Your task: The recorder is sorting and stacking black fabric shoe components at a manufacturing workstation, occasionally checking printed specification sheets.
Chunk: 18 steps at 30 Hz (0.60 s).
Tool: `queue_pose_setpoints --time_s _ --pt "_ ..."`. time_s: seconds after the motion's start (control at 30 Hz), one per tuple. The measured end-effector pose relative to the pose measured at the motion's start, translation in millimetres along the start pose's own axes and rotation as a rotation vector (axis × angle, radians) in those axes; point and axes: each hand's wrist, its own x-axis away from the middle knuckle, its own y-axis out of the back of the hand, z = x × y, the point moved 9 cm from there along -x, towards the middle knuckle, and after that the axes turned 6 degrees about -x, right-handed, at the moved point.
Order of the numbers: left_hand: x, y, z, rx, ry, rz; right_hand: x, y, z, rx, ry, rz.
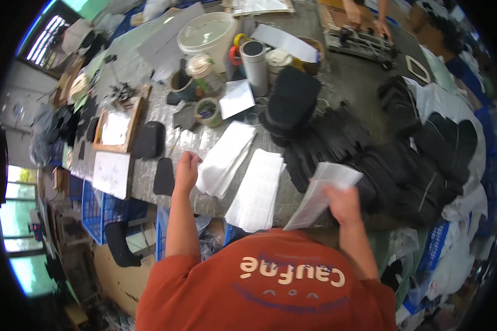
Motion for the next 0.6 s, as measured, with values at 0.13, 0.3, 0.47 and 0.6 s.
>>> queue_pose_setpoints --time_s 0.13,0.3,0.47,0.6 --pt "44.0 -52.8 -148.9 0.211 -0.193 0.436 -7.4 -90.7 -9.6 0.105 -0.156 0.412" --pt "62.3 -82.9 -203.0 0.556 -0.155 0.625 -12.0 -93.2 -31.2 0.112 -0.257 0.441" --pt "82.9 -116.8 -184.7 1.232 0.288 0.803 1.1 -89.4 -20.4 -0.197 -0.236 0.461" --pt "82.1 -125.0 -183.2 1.732 0.534 0.913 6.9 -79.6 -13.5 0.002 -0.237 0.544"
